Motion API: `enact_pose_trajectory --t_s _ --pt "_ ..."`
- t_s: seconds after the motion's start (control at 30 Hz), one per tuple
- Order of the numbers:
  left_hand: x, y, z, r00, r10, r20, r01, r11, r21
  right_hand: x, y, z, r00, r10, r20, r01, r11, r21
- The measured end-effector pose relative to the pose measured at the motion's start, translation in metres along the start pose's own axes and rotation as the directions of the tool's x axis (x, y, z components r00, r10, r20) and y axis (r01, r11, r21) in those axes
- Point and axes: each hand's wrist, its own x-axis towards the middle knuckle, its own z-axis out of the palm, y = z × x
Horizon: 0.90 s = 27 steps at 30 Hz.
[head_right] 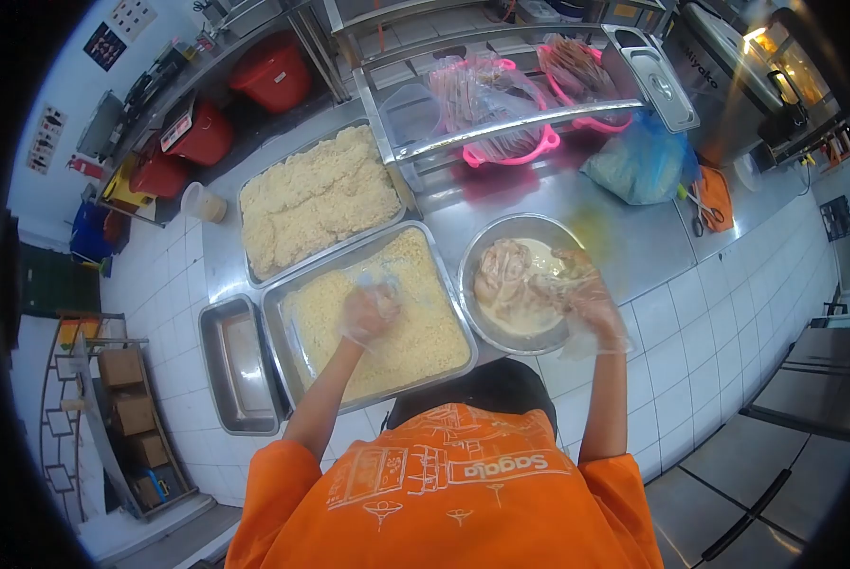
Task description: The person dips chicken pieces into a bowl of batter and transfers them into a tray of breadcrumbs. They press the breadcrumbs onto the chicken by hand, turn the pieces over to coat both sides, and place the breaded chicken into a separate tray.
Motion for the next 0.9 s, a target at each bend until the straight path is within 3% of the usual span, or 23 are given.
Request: enact_pose_trajectory --t_s 0.17,0.2,0.3,0.37,0.4,0.47,0.5,0.53,0.6,0.67,0.8,0.87,0.9 --pt "0.016 0.000 -0.008 0.982 -0.079 -0.174 0.038 0.974 -0.225 -0.007 -0.028 -0.011 0.994 0.014 -0.113 -0.030 0.989 -0.142" --pt "0.013 0.003 -0.011 0.968 -0.049 -0.247 -0.021 0.962 -0.272 -0.008 -0.031 -0.010 0.990 0.021 -0.142 -0.047 0.982 -0.183" --pt "-0.001 0.004 -0.016 0.932 0.041 -0.359 -0.190 0.901 -0.389 -0.001 0.010 -0.009 0.970 -0.216 -0.109 0.199 0.968 -0.153" --pt "-0.019 -0.004 -0.018 0.944 0.133 -0.301 -0.267 0.843 -0.466 -0.001 0.028 0.007 0.901 -0.427 -0.075 0.326 0.782 -0.532" --pt "-0.030 -0.011 -0.023 0.912 0.194 -0.360 -0.336 0.857 -0.390 -0.002 0.038 0.015 0.854 -0.519 -0.026 0.361 0.629 -0.688" --pt "-0.048 -0.020 -0.036 0.827 0.327 -0.457 -0.460 0.860 -0.218 0.002 0.086 0.029 0.941 -0.331 -0.075 0.162 0.633 -0.757" --pt "-0.052 -0.024 -0.033 0.837 0.200 -0.510 -0.397 0.863 -0.313 0.003 0.101 0.034 0.968 -0.229 -0.106 0.060 0.616 -0.785" --pt "-0.057 -0.029 -0.028 0.836 0.065 -0.545 -0.333 0.849 -0.410 0.000 0.099 0.039 0.972 -0.213 -0.103 0.059 0.638 -0.768" --pt "-0.069 -0.036 -0.026 0.883 0.005 -0.469 -0.199 0.909 -0.366 -0.012 0.082 0.055 0.979 -0.181 -0.096 0.053 0.678 -0.733" --pt "-0.074 -0.042 -0.030 0.967 0.101 -0.234 -0.112 0.993 -0.034 -0.007 0.094 0.051 0.982 -0.162 -0.095 0.039 0.671 -0.740" --pt "-0.069 -0.035 -0.014 0.993 -0.120 -0.007 0.118 0.984 -0.136 -0.002 0.101 0.044 0.975 -0.216 -0.054 0.107 0.667 -0.737" --pt "-0.066 -0.034 -0.012 0.979 -0.189 0.072 0.195 0.978 -0.079 -0.005 0.101 0.045 0.980 -0.176 -0.093 0.051 0.674 -0.737" --pt "-0.065 -0.035 -0.013 0.977 -0.196 0.086 0.207 0.968 -0.141 -0.005 0.101 0.046 0.981 -0.159 -0.115 0.024 0.677 -0.735"
